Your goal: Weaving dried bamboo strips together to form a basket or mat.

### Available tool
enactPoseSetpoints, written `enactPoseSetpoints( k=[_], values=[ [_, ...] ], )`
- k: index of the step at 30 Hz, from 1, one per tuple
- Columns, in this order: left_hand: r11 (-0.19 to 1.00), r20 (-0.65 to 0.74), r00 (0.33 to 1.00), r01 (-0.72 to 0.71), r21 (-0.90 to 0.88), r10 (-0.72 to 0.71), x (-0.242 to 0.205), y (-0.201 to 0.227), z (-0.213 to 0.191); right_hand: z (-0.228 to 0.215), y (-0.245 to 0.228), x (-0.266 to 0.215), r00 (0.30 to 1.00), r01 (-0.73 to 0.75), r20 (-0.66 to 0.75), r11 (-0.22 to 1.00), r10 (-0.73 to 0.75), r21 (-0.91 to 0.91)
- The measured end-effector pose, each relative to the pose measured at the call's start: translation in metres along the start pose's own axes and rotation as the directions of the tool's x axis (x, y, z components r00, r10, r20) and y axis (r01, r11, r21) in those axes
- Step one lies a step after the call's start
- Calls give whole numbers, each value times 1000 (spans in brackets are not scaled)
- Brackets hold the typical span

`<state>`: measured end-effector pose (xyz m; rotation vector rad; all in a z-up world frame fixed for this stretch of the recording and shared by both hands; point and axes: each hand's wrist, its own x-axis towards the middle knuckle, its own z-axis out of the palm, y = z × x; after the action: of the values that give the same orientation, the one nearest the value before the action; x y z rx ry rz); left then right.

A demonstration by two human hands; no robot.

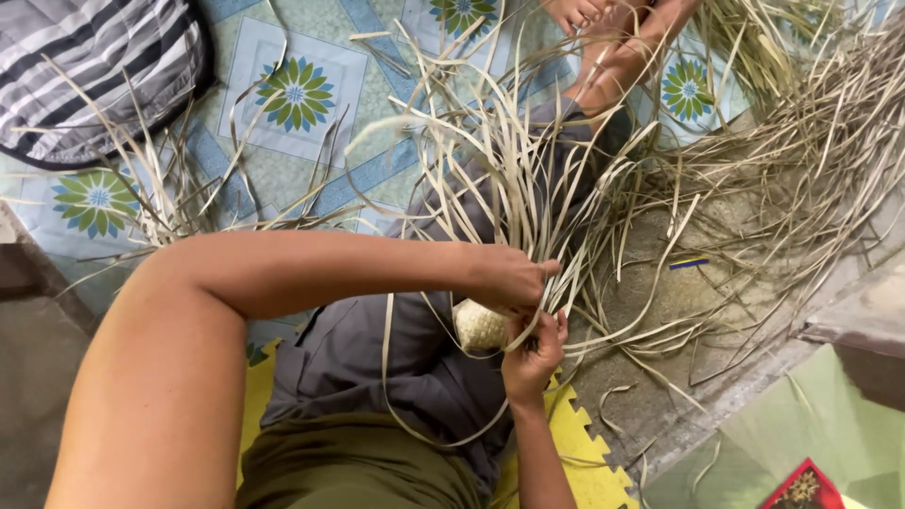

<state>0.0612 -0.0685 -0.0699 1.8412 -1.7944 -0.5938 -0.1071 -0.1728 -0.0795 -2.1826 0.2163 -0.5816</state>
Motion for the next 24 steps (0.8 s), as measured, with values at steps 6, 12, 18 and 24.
enactPoseSetpoints(
  k=[6,12,18,24],
  values=[
    [984,75,992,-111,139,102,30,-7,5,0,-10,3,999,33,-5,999,-33,3],
    [984,171,977,-148,95,130,33,7,-20,-4,-18,2,997,-66,-25,956,76,285],
    [979,262,953,-182,92,152,35,-2,-23,-2,-24,7,998,-41,-38,977,50,208],
    [951,312,932,-249,185,183,38,2,-32,1,-24,9,990,85,-125,978,-62,191]
  ],
)
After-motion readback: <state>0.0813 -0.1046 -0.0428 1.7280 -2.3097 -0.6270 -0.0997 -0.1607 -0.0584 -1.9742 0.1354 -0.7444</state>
